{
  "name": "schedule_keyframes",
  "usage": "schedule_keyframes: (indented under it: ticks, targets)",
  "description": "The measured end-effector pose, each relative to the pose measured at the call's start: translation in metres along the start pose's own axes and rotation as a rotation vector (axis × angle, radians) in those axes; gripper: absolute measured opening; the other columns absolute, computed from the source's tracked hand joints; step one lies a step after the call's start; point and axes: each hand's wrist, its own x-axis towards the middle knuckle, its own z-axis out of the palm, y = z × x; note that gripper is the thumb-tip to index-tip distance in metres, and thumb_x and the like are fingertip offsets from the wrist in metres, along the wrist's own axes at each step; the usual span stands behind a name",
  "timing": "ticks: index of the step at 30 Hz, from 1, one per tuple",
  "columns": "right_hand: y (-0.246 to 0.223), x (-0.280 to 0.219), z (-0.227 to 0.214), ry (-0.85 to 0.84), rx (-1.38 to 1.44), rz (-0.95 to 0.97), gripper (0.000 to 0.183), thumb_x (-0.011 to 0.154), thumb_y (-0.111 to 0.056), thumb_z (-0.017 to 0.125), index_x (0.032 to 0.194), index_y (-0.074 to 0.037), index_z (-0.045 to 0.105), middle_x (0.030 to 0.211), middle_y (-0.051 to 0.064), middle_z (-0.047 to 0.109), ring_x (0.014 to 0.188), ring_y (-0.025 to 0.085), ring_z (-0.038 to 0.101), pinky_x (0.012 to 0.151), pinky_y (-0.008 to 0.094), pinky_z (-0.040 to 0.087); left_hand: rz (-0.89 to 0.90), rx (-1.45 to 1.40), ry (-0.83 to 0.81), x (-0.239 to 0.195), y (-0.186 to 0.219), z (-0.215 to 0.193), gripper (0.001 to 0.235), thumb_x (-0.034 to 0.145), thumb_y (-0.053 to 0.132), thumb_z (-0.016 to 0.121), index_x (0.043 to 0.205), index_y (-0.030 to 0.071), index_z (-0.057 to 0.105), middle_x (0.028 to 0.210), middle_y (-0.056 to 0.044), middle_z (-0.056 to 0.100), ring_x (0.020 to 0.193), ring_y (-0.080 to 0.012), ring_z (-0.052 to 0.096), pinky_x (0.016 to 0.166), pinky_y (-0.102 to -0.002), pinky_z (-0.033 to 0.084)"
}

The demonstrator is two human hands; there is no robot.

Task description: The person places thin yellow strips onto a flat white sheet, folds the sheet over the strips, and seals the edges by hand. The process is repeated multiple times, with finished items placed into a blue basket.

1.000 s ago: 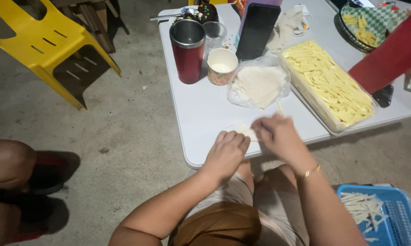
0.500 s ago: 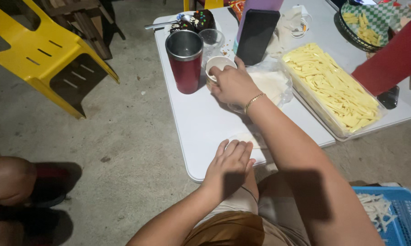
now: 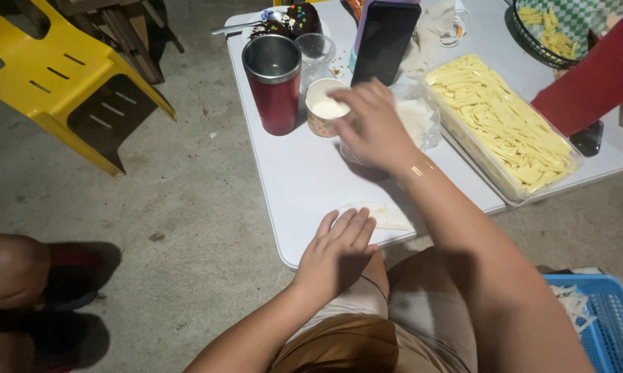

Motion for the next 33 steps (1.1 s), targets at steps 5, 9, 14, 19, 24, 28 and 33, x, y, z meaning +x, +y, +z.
schedule_keyframes:
  ticks: [5,9,14,19,24,28,33]
  targets:
    - [-0.023,-0.094,-0.033,-0.242,0.134,0.043,0.019,0.095,-0.018,0.066,0.111,-0.011,0.073,0.109,0.010,0.070,0.112,0.030,0.061,0.104,0.043,0.047,0.015,0.097,0.007,-0.001,0.002,0.005,0.048,0.091,0.030,0.068,0.127,-0.002,0.064,0.133,-0.021,0.063,0.128,-0.0340,0.056,0.107,-0.052,0.040]
    - [-0.026,-0.139,-0.034,-0.345,0.015,0.020,0.040,0.095,-0.030,0.060,0.131,-0.013,0.066,0.125,0.007,0.072,0.128,0.029,0.056,0.114,0.049,0.036,0.003,0.071,-0.014,-0.001,0.002,0.003,0.049,0.089,0.029,0.070,0.126,-0.002,0.063,0.134,-0.021,0.064,0.129,-0.0334,0.056,0.107,-0.051,0.041]
    - [-0.018,-0.151,-0.025,-0.449,-0.117,-0.050,0.064,0.097,-0.044,0.052,0.152,-0.011,0.046,0.127,0.007,0.070,0.140,0.029,0.046,0.121,0.056,0.018,-0.015,0.039,0.019,-0.001,0.002,0.003,0.048,0.089,0.029,0.071,0.125,-0.002,0.063,0.132,-0.021,0.064,0.128,-0.0320,0.056,0.108,-0.051,0.040]
    - [-0.012,-0.152,-0.032,-0.474,-0.161,-0.073,0.061,0.100,-0.044,0.046,0.152,-0.011,0.047,0.134,0.007,0.067,0.141,0.027,0.047,0.123,0.056,0.016,-0.032,0.008,0.000,-0.002,0.003,0.003,0.043,0.094,0.031,0.068,0.125,0.000,0.064,0.121,-0.015,0.066,0.129,-0.0325,0.056,0.110,-0.052,0.039]
    - [-0.016,-0.153,-0.039,-0.473,-0.159,-0.040,0.058,0.100,-0.044,0.046,0.149,-0.013,0.049,0.139,0.010,0.063,0.138,0.026,0.049,0.126,0.054,0.017,-0.022,-0.009,0.035,-0.003,0.002,0.004,0.042,0.095,0.029,0.066,0.125,0.000,0.064,0.121,-0.015,0.065,0.128,-0.0338,0.055,0.110,-0.053,0.037]
    - [-0.025,-0.146,-0.031,-0.459,-0.102,-0.080,0.062,0.101,-0.041,0.045,0.152,-0.007,0.045,0.140,0.015,0.061,0.140,0.030,0.047,0.124,0.055,0.015,-0.009,-0.011,0.094,-0.001,0.004,0.003,0.044,0.092,0.026,0.065,0.127,0.000,0.063,0.122,-0.016,0.064,0.126,-0.0333,0.055,0.108,-0.053,0.037]
    - [-0.028,-0.148,-0.050,-0.431,-0.200,-0.042,0.056,0.102,-0.040,0.045,0.150,-0.012,0.049,0.134,0.011,0.065,0.138,0.027,0.048,0.125,0.054,0.015,-0.032,-0.086,0.035,0.000,0.003,-0.001,0.031,0.096,0.020,0.064,0.121,0.002,0.067,0.113,-0.012,0.064,0.123,-0.0310,0.057,0.107,-0.051,0.037]
